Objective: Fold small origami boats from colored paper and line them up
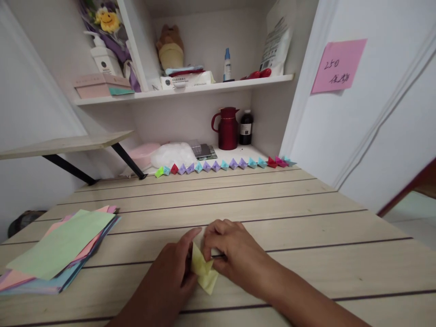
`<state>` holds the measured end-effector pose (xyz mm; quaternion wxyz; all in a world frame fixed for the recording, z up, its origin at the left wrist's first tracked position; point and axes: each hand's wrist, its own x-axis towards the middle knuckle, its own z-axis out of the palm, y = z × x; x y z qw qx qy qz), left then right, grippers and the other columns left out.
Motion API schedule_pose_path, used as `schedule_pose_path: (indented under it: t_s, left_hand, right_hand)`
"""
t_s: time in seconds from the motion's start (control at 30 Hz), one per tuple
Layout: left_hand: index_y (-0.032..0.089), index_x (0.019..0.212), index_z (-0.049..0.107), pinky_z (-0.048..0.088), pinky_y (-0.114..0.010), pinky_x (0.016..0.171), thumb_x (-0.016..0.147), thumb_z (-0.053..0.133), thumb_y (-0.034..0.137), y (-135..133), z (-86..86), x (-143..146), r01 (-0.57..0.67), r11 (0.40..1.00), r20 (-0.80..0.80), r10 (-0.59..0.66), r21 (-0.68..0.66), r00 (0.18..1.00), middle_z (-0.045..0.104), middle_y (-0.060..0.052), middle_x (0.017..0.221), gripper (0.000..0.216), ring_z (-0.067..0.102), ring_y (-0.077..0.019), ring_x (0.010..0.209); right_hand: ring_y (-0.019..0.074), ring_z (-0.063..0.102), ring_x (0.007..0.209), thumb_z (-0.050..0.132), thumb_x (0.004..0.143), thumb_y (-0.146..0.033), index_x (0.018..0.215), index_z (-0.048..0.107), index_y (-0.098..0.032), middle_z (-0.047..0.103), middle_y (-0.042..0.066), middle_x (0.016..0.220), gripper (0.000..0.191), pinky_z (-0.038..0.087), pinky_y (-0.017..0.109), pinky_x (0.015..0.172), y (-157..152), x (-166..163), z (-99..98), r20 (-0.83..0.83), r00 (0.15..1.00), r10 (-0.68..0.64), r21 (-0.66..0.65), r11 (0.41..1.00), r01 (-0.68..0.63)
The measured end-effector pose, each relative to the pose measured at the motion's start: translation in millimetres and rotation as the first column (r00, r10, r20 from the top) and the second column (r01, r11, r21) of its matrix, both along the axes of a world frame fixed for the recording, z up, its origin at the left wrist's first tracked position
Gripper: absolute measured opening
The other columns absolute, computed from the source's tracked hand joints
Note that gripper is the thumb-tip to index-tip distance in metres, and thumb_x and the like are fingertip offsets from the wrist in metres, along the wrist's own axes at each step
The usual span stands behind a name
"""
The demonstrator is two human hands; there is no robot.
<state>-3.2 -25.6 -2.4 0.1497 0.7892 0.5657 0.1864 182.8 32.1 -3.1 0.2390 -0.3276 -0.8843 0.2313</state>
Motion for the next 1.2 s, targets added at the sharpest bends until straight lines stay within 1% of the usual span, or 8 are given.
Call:
schedule_pose_path:
  t_s: [0.13, 0.27, 0.5, 0.73, 0.87, 0.97, 1.1, 1.2]
  left_hand:
    - [0.018, 0.146, 0.029, 0.042, -0.038, 0.086, 0.070, 0.047, 0.007, 0, 5.0, 1, 0.022, 1.000, -0.020, -0.023, -0.011, 1.000, 0.066, -0.009, 0.102, 0.078, 0.057, -0.0239, 0.093]
    - [0.023, 0.146, 0.029, 0.040, -0.039, 0.090, 0.070, 0.047, 0.007, 2, 6.3, 2, 0.033, 0.999, -0.017, -0.034, -0.029, 0.999, 0.065, -0.008, 0.110, 0.080, 0.057, -0.0233, 0.094]
    - [0.025, 0.146, 0.024, 0.040, -0.041, 0.090, 0.066, 0.051, 0.005, 9, -3.0, -1, 0.046, 0.996, -0.038, -0.048, -0.073, 0.998, 0.064, -0.006, 0.103, 0.087, 0.057, -0.0230, 0.090]
    - [0.021, 0.124, 0.046, 0.044, -0.036, 0.080, 0.072, 0.052, 0.008, 0, 1.8, -3, -0.132, 0.985, -0.079, 0.141, 0.111, 0.987, 0.058, -0.007, 0.108, 0.053, 0.056, -0.0220, 0.089]
    - [0.022, 0.095, 0.057, 0.042, -0.031, 0.066, 0.078, 0.050, 0.007, 4, -0.7, -3, 0.123, 0.973, -0.266, -0.069, 0.193, 0.962, 0.061, -0.003, 0.093, 0.023, 0.056, -0.0183, 0.074]
    - [0.021, 0.084, 0.058, 0.038, -0.029, 0.060, 0.085, 0.047, 0.011, 9, -10.8, -4, 0.326, 0.890, -0.359, -0.205, 0.319, 0.911, 0.059, -0.001, 0.078, 0.015, 0.053, -0.0163, 0.065]
    - [0.023, 0.086, 0.060, 0.036, -0.028, 0.060, 0.087, 0.051, 0.016, 10, -18.1, -5, 0.348, 0.837, -0.389, -0.179, 0.423, 0.904, 0.060, 0.000, 0.077, 0.012, 0.053, -0.0148, 0.065]
    - [0.024, 0.085, 0.061, 0.036, -0.028, 0.061, 0.086, 0.055, 0.015, 8, -14.7, -6, 0.361, 0.841, -0.455, -0.158, 0.404, 0.876, 0.061, 0.001, 0.082, 0.010, 0.054, -0.0142, 0.067]
  right_hand:
    - [0.0216, 0.055, 0.103, 0.064, 0.068, -0.005, 0.090, 0.059, -0.027, 0.059, 0.001, 0.108, 0.031, 0.041, 0.035, 0.090, 1, 4, 3.5, -0.013, 1.000, -0.016, -0.050, 0.999, 0.016]
    - [0.0190, 0.053, 0.105, 0.054, 0.063, 0.006, 0.094, 0.052, -0.025, 0.056, 0.002, 0.111, 0.044, 0.043, 0.031, 0.089, -5, 1, 15.1, -0.075, 0.997, 0.035, -0.088, 0.995, -0.042]
    - [0.0176, 0.052, 0.113, 0.055, 0.074, 0.004, 0.091, 0.065, -0.026, 0.054, 0.002, 0.118, 0.036, 0.040, 0.030, 0.097, -3, 1, 18.1, -0.096, 0.978, 0.187, -0.096, 0.976, -0.196]
    - [0.0206, 0.053, 0.115, 0.065, 0.075, -0.008, 0.089, 0.065, -0.024, 0.056, 0.004, 0.120, 0.022, 0.039, 0.034, 0.097, 2, 6, 9.3, 0.005, 0.987, 0.159, -0.071, 0.985, -0.159]
    - [0.0193, 0.053, 0.114, 0.065, 0.072, -0.002, 0.092, 0.065, -0.024, 0.058, 0.003, 0.118, 0.029, 0.038, 0.034, 0.099, 1, 6, 14.9, 0.011, 0.985, 0.169, -0.112, 0.980, -0.167]
    - [0.0203, 0.051, 0.117, 0.069, 0.070, -0.004, 0.092, 0.066, -0.024, 0.058, 0.003, 0.119, 0.029, 0.037, 0.034, 0.100, 3, 10, 20.3, -0.002, 0.983, 0.183, -0.193, 0.965, -0.180]
    - [0.0207, 0.053, 0.115, 0.072, 0.078, -0.023, 0.094, 0.068, -0.023, 0.058, 0.004, 0.120, 0.017, 0.041, 0.033, 0.097, 9, 18, 24.4, -0.106, 0.964, 0.244, -0.370, 0.890, -0.267]
    - [0.0181, 0.060, 0.098, 0.057, 0.089, -0.029, 0.094, 0.067, -0.021, 0.064, 0.004, 0.105, 0.014, 0.045, 0.032, 0.088, 13, 20, 21.9, -0.170, 0.974, 0.149, -0.454, 0.865, -0.212]
